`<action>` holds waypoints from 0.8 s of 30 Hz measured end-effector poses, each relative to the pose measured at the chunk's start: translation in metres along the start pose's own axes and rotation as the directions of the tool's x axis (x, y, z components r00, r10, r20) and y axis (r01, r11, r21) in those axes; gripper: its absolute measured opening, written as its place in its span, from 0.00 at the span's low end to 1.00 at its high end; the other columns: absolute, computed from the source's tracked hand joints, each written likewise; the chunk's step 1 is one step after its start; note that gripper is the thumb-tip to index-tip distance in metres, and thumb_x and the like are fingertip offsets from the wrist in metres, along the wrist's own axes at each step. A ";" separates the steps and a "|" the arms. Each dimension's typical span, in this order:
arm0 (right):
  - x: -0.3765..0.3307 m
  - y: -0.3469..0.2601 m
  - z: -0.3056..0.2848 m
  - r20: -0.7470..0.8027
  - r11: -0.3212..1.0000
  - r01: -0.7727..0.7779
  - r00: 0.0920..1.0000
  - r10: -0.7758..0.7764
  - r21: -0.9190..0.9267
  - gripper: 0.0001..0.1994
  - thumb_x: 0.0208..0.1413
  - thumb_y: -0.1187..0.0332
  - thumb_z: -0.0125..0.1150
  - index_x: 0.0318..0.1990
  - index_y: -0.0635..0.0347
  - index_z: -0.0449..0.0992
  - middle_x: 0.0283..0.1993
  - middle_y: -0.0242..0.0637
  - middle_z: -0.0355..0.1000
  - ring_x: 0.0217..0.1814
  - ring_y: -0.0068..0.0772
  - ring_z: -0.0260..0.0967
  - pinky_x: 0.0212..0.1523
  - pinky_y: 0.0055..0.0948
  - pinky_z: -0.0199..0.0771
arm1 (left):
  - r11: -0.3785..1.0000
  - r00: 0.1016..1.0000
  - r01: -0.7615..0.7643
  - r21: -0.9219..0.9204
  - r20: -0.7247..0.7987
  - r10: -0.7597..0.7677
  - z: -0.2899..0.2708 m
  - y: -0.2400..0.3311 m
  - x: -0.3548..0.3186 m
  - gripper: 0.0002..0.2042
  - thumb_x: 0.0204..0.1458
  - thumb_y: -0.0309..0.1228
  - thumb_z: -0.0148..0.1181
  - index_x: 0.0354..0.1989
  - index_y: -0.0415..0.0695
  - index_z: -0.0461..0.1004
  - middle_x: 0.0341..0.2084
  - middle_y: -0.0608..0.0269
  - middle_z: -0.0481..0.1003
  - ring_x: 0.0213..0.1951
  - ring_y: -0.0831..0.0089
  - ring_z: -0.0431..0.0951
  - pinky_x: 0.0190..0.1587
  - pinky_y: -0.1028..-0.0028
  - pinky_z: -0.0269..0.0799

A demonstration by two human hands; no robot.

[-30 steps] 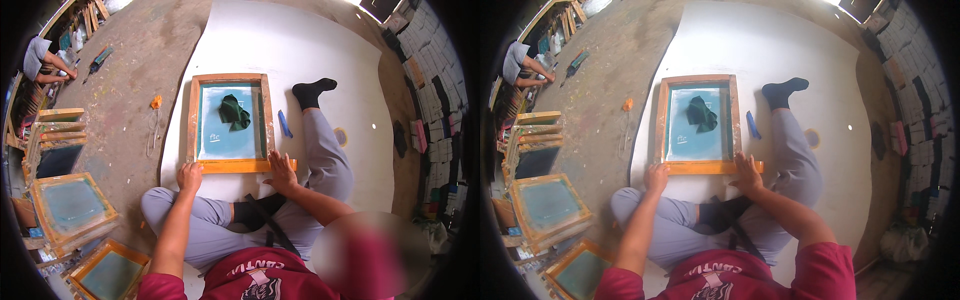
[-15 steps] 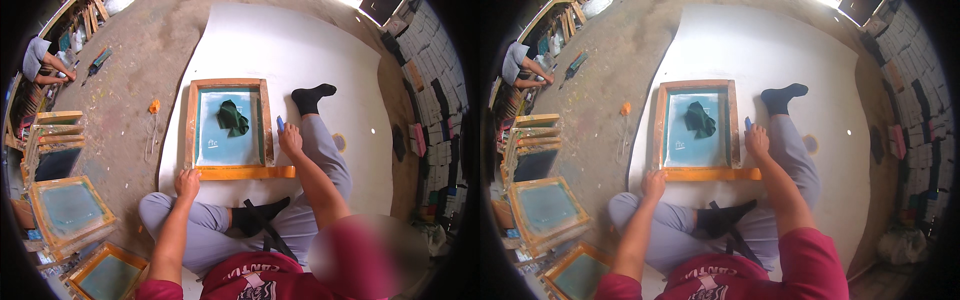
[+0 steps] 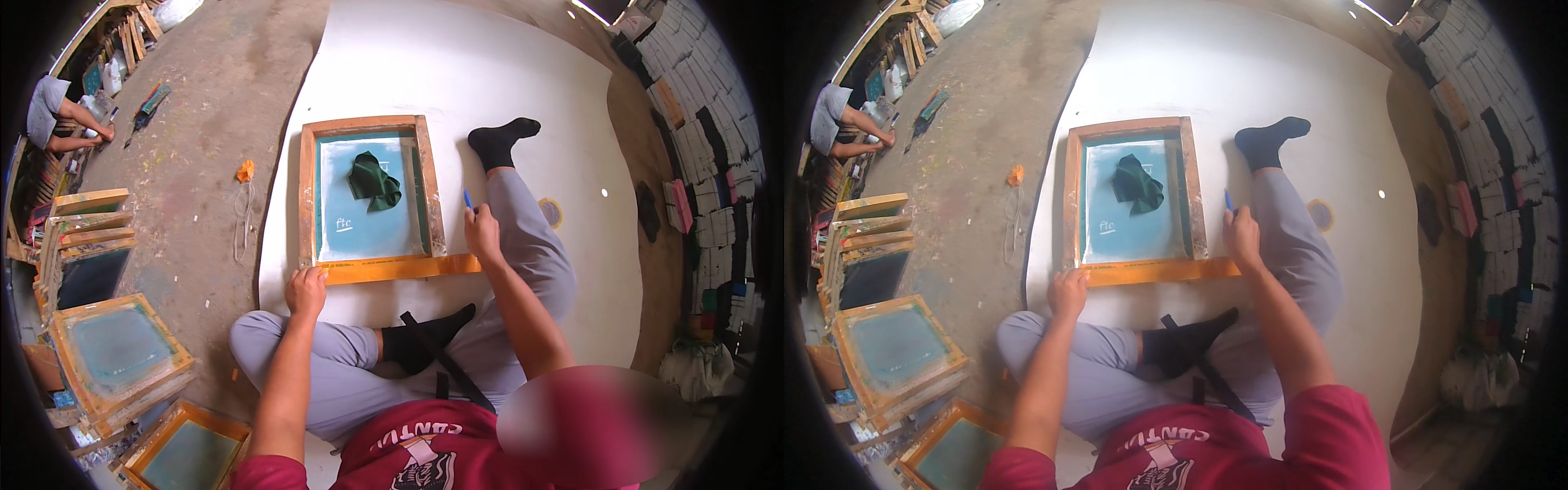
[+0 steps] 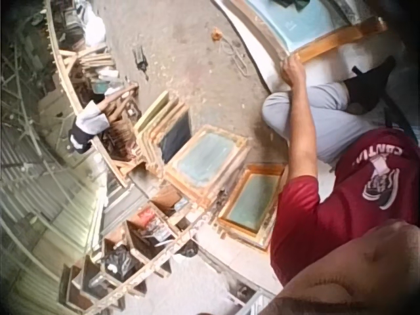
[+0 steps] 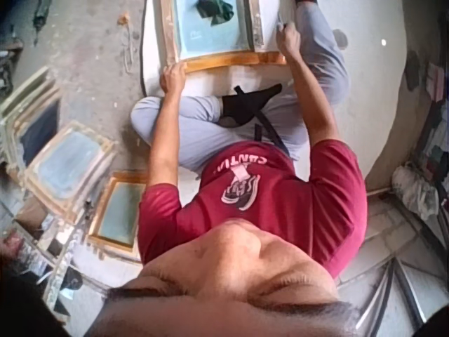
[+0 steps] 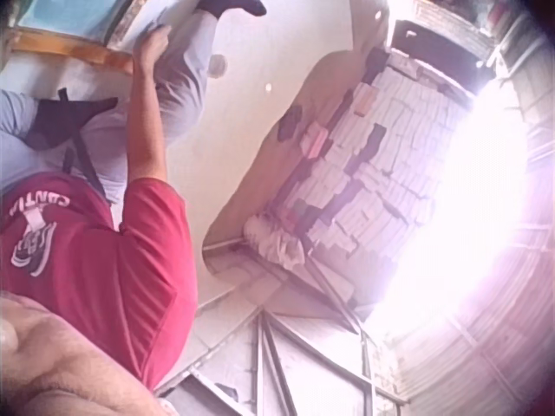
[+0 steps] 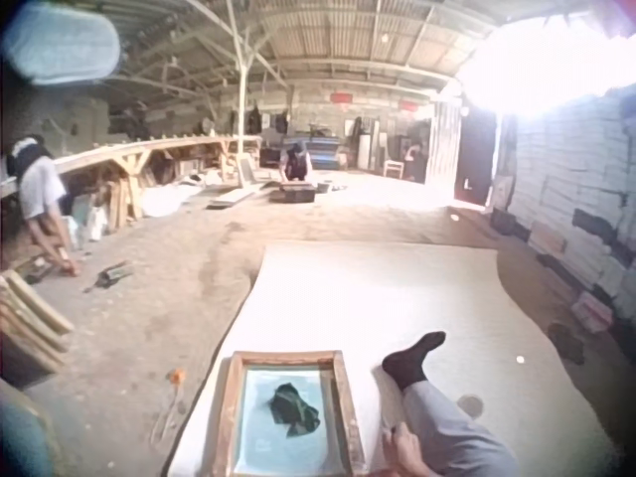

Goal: The person wipes a wooden screen printing frame with a green cloth, then applies orange tape to the edges of the frame. The person repeats this process on multiple frames, stacking them after each one is prepared.

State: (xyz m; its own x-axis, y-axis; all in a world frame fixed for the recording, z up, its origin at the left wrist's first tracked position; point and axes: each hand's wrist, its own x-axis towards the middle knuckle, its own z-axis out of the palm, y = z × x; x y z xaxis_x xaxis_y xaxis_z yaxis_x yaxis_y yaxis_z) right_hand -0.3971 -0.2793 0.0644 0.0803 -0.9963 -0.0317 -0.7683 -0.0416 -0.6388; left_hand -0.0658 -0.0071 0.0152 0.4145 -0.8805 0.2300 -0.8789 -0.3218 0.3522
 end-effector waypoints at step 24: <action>-0.153 0.004 0.011 0.258 0.970 0.125 0.964 -0.069 -0.207 0.27 0.68 0.70 0.51 0.74 0.51 0.65 0.46 0.62 0.79 0.45 0.69 0.78 0.50 0.62 0.76 | 0.999 1.000 0.015 -0.037 0.020 -0.014 0.007 -0.003 0.002 0.06 0.54 0.34 0.72 0.37 0.46 0.85 0.37 0.61 0.85 0.39 0.57 0.81 0.45 0.60 0.78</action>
State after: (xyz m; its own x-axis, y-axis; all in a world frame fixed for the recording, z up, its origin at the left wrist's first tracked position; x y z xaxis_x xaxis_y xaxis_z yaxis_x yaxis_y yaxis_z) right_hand -0.4052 -0.1267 0.0586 0.2943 -0.9377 -0.1847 -0.8668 -0.1805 -0.4649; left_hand -0.0637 -0.0103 0.0084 0.4224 -0.8825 0.2071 -0.8631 -0.3218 0.3891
